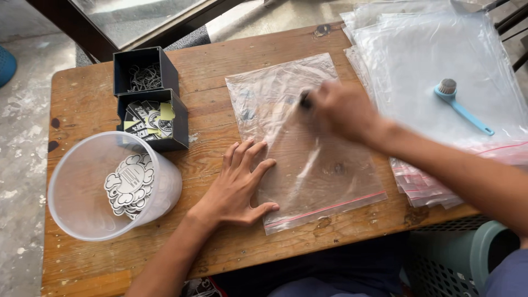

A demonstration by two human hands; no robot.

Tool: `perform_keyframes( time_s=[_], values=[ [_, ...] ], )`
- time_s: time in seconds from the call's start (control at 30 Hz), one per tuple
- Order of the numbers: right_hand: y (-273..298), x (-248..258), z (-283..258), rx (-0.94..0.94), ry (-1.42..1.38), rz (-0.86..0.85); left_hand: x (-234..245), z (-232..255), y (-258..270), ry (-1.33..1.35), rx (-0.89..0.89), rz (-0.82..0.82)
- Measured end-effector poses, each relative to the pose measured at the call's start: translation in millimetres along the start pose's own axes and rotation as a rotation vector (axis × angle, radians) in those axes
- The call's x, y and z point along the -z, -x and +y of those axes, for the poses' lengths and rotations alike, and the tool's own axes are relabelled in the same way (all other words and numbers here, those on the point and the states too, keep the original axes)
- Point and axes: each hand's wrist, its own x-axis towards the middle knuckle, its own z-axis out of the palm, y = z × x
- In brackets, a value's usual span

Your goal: The person cleans a black fanny pack with a brush and cloth, attaches a bear-shaped keychain to the zipper, places the pack into a clear plastic bag, adds a sticker, and seals the bag. The finished package is then placed into a green basket.

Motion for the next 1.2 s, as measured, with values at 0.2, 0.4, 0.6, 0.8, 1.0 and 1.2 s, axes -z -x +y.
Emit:
perform_keyframes(
  time_s=[0.2, 0.4, 0.6, 0.8, 1.0, 1.2],
  values=[
    [63, 40, -99, 0.360, -0.308, 0.009, -3, 5, 1, -0.024, -0.004, -0.007],
    [73, -12, 6, -0.060, 0.035, -0.023, 2, 10, 1, -0.014, -0.009, -0.015],
    [67, 53, -79, 0.028, -0.089, 0.112, -2, 12, 0, -0.012, -0.043, -0.008],
    [99, 55, -111, 0.142, -0.231, 0.097, -2, 13, 0, -0.026, -0.071, 0.010],
    [124, 46, -44, -0.207, 0.096, -0.077, -3, 15, 0, -0.013, -0.088, 0.006],
    [134, 64, -114, 0.042, -0.156, 0.000, -6, 15, 0, 0.001, -0.114, -0.012]
  ],
)
